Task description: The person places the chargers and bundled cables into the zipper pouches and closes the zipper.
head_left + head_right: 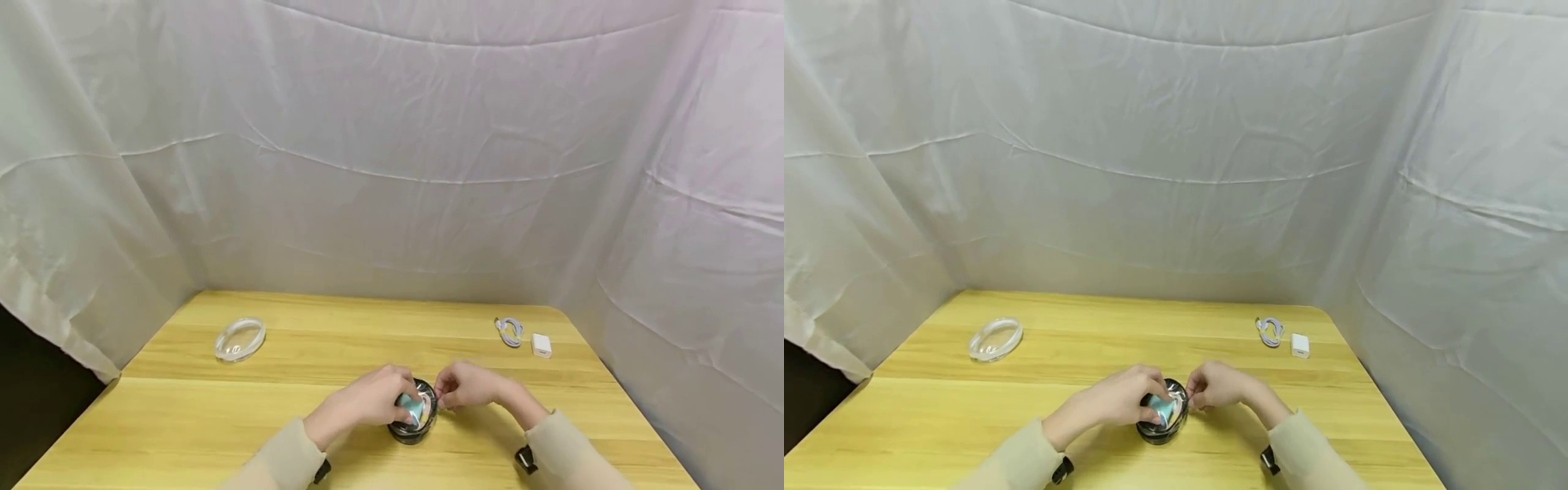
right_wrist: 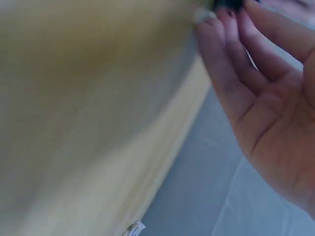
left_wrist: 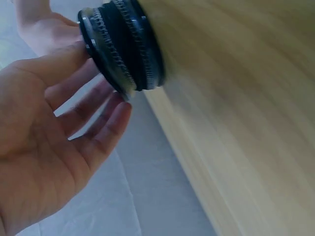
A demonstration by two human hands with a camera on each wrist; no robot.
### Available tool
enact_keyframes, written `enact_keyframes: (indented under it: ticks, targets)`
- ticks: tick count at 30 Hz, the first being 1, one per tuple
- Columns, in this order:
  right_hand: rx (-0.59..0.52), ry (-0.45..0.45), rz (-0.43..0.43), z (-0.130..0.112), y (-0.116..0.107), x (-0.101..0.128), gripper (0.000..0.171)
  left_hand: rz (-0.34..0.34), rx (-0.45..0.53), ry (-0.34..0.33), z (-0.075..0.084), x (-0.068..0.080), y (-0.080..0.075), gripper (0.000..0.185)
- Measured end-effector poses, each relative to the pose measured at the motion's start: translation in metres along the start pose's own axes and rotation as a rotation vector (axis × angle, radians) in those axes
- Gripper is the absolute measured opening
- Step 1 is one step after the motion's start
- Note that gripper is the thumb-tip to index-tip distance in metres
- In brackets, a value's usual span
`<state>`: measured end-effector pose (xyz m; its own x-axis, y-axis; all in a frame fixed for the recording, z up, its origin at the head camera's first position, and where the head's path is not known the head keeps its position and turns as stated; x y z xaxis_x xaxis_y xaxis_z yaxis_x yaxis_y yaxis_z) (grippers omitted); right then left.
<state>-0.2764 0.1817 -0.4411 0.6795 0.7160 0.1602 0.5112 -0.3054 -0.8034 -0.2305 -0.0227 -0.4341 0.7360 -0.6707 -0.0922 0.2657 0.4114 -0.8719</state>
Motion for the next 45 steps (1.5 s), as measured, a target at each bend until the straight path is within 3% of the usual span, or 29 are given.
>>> enact_keyframes:
  ticks: [6,11,17,24,31,45]
  targets:
    - [-0.098,0.03,0.128,0.001,0.014,0.01,0.015,-0.024,0.006,0.047,-0.011,0.008,0.002,0.036]
    - [-0.181,0.02,0.19,-0.002,0.029,0.016,0.03,-0.058,0.056,0.046,-0.022,0.017,0.002,0.048]
    - [-0.188,0.05,0.221,-0.016,0.043,0.023,0.056,-0.105,0.144,0.068,-0.031,0.025,0.001,0.059]
    - [-0.147,0.041,0.214,-0.032,0.047,0.019,0.076,-0.07,0.198,0.053,-0.036,0.028,0.001,0.06]
    - [-0.095,0.035,0.23,-0.033,0.045,0.007,0.084,-0.025,0.21,0.006,-0.04,0.024,-0.003,0.059]
    - [-0.198,0.019,0.206,-0.012,0.026,-0.029,0.088,0.028,0.15,-0.029,-0.059,0.002,-0.017,0.059]
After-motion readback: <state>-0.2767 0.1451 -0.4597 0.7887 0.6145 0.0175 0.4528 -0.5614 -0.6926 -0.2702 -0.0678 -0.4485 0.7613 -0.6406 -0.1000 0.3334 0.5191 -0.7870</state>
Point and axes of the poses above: each hand's wrist, its own x-axis away from the middle knuckle, its own y-axis out of the palm, z = x × y, the point moved 3 cm from there along -x, towards the middle knuckle, and after that the axes turned 8 degrees about x, right-handed, at the moved point
